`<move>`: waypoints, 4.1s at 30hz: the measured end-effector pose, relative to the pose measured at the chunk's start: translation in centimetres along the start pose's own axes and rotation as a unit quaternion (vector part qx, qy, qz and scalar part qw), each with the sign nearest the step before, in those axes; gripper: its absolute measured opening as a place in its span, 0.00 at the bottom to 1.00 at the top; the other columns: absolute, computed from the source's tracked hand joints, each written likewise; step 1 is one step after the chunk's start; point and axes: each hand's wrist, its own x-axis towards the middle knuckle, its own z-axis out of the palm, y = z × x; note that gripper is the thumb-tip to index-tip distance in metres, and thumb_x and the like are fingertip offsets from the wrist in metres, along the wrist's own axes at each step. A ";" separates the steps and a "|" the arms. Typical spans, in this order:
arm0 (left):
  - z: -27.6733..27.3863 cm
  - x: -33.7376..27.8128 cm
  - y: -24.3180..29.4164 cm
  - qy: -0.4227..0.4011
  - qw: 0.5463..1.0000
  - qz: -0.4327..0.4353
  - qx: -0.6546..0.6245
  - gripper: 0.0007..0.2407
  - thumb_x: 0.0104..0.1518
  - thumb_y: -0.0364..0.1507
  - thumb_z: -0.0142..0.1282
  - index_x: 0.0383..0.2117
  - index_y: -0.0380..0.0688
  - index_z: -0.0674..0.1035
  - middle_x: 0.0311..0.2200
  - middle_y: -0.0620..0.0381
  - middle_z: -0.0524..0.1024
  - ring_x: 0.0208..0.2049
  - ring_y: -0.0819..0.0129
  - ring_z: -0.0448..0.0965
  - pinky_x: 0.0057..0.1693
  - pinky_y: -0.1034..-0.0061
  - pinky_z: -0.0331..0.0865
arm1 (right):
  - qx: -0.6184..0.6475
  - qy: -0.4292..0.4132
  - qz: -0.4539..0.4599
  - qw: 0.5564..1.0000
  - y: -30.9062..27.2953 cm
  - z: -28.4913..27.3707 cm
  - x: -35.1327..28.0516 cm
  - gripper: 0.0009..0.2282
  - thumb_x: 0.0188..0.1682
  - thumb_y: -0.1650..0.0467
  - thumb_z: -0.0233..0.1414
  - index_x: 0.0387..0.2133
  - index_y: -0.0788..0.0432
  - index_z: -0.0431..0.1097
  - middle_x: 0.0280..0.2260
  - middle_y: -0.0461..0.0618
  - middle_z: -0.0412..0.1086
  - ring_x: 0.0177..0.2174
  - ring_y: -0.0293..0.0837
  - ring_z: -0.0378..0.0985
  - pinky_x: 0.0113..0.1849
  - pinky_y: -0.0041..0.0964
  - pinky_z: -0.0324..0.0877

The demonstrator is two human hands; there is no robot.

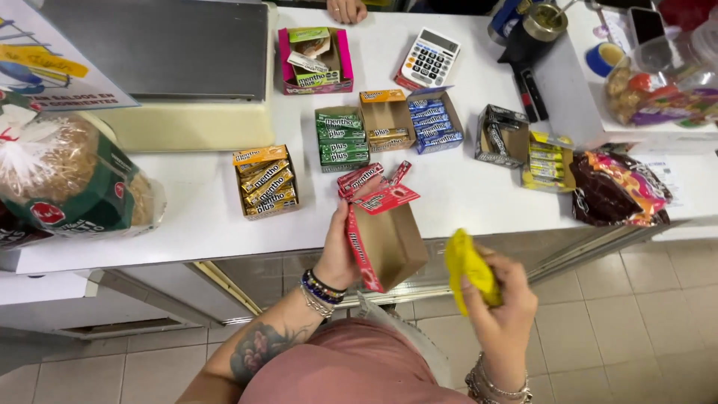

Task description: The person is cleaning a retail counter and organizing various candy boxes, including wiping down the surface and individual items.

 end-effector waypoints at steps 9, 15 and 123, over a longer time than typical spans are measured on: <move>3.6 -4.1 -4.1 -0.181 0.945 0.034 0.269 0.40 0.56 0.62 0.51 0.67 0.44 0.60 0.67 0.49 0.55 0.69 0.59 0.58 0.73 0.59 0.52 | -0.152 0.053 -0.133 0.978 1.5 4.6 -4.0 0.08 0.47 0.76 0.57 0.39 0.62 0.69 0.38 0.54 0.70 0.37 0.51 0.74 0.37 0.43 0.68; 5.7 -5.3 -7.5 -0.186 0.962 -0.032 0.196 0.32 0.61 0.56 0.51 0.61 0.44 0.67 0.56 0.54 0.68 0.54 0.69 0.72 0.63 0.71 0.64 | -0.051 -0.009 -0.158 0.986 2.4 1.1 -6.4 0.04 0.46 0.77 0.53 0.34 0.60 0.70 0.36 0.51 0.69 0.35 0.47 0.74 0.37 0.38 0.68; 12.9 -14.4 -19.2 -0.160 0.952 -0.246 0.091 0.30 0.65 0.46 0.41 0.73 0.52 0.54 0.63 0.48 0.68 0.60 0.67 0.71 0.65 0.72 0.64 | 0.021 -0.026 -0.250 0.968 8.0 -13.5 -13.0 0.17 0.43 0.74 0.55 0.48 0.63 0.73 0.49 0.56 0.68 0.49 0.51 0.75 0.51 0.42 0.71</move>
